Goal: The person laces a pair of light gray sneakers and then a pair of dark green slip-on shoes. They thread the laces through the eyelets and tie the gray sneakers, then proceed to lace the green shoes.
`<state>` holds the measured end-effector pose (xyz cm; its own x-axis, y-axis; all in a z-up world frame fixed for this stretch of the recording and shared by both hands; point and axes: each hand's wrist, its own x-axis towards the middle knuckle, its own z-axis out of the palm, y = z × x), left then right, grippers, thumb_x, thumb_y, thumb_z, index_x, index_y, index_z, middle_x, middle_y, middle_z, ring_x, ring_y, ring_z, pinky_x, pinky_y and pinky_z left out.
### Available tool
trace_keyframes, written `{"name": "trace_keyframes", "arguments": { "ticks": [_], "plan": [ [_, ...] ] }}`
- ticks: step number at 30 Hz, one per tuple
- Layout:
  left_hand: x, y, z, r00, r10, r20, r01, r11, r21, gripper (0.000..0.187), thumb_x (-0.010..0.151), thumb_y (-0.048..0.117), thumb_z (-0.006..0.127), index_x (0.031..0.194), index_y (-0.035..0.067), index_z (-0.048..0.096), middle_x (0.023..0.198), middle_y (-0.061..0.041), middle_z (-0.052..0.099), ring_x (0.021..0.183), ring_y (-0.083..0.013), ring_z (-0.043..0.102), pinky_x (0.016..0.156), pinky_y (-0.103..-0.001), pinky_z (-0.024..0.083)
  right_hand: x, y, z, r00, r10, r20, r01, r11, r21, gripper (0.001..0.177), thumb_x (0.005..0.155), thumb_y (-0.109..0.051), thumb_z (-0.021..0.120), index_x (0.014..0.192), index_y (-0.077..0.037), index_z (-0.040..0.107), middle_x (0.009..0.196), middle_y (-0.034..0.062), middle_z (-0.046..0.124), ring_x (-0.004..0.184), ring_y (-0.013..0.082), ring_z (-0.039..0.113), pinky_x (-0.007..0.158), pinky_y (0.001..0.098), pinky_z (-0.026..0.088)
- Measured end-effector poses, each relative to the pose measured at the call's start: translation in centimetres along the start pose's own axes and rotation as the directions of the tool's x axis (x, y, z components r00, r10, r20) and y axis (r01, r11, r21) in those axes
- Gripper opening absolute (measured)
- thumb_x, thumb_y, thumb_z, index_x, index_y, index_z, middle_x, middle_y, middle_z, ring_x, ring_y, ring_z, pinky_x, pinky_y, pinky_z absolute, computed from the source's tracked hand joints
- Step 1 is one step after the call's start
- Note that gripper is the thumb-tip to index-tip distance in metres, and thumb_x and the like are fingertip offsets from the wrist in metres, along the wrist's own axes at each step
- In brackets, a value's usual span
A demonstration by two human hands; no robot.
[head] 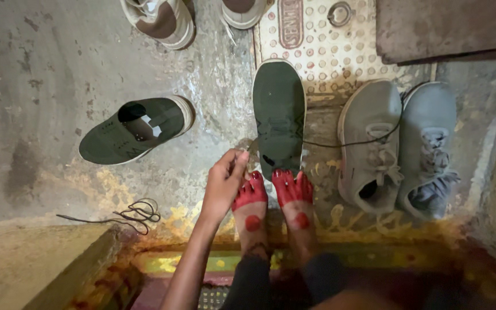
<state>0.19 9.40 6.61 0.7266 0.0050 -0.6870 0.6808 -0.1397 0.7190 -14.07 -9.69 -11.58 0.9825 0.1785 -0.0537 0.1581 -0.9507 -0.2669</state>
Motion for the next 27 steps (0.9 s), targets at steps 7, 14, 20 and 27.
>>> {"name": "trace_keyframes", "arguments": {
  "ticks": [7, 14, 20, 27],
  "plan": [
    [0.5, -1.4, -1.4, 0.995, 0.098, -0.001, -0.098, 0.995, -0.012, 0.025, 0.107, 0.026, 0.057, 0.101, 0.003, 0.066, 0.067, 0.002, 0.058, 0.06, -0.0037, 0.05, 0.054, -0.023, 0.042, -1.7, 0.5, 1.8, 0.999, -0.01, 0.046, 0.011, 1.0, -0.021, 0.035, 0.09, -0.019, 0.059, 0.125, -0.015, 0.062, 0.119, 0.0092, 0.066, 0.103, 0.037, 0.061, 0.081, 0.0511, 0.051],
    [0.2, -0.5, -2.0, 0.997, 0.07, -0.015, -0.07, 0.998, -0.004, 0.022, 0.105, 0.023, 0.059, 0.103, 0.002, 0.066, 0.068, 0.001, 0.058, 0.06, -0.006, 0.052, 0.054, -0.025, 0.043, 1.4, -1.8, -2.1, 0.986, 0.047, 0.16, -0.074, 0.984, 0.164, 0.034, 0.089, -0.012, 0.058, 0.123, -0.009, 0.062, 0.116, 0.009, 0.067, 0.101, 0.0308, 0.064, 0.079, 0.0442, 0.055],
    [-1.1, 0.4, -0.9, 0.987, 0.161, -0.022, -0.161, 0.987, 0.006, 0.023, 0.101, 0.02, 0.062, 0.115, 0.004, 0.069, 0.071, 0.0, 0.063, 0.062, -0.0059, 0.053, 0.054, -0.025, 0.044, 8.4, -6.1, -18.7, 0.861, 0.093, 0.5, -0.507, 0.25, 0.825, 0.034, 0.088, -0.006, 0.058, 0.122, -0.004, 0.062, 0.113, 0.009, 0.068, 0.1, 0.0254, 0.067, 0.078, 0.0383, 0.058],
    [-8.7, 0.8, -1.1, 0.987, 0.16, -0.007, -0.157, 0.975, 0.156, 0.021, 0.105, 0.02, 0.061, 0.114, 0.004, 0.072, 0.071, 0.0, 0.063, 0.063, -0.0044, 0.055, 0.053, -0.023, 0.043, 10.6, -3.0, -25.6, 0.81, 0.276, 0.517, -0.529, -0.037, 0.848, 0.028, 0.093, -0.004, 0.058, 0.12, 0.001, 0.061, 0.112, 0.0097, 0.068, 0.097, 0.0229, 0.068, 0.078, 0.0328, 0.059]
  ]
}}
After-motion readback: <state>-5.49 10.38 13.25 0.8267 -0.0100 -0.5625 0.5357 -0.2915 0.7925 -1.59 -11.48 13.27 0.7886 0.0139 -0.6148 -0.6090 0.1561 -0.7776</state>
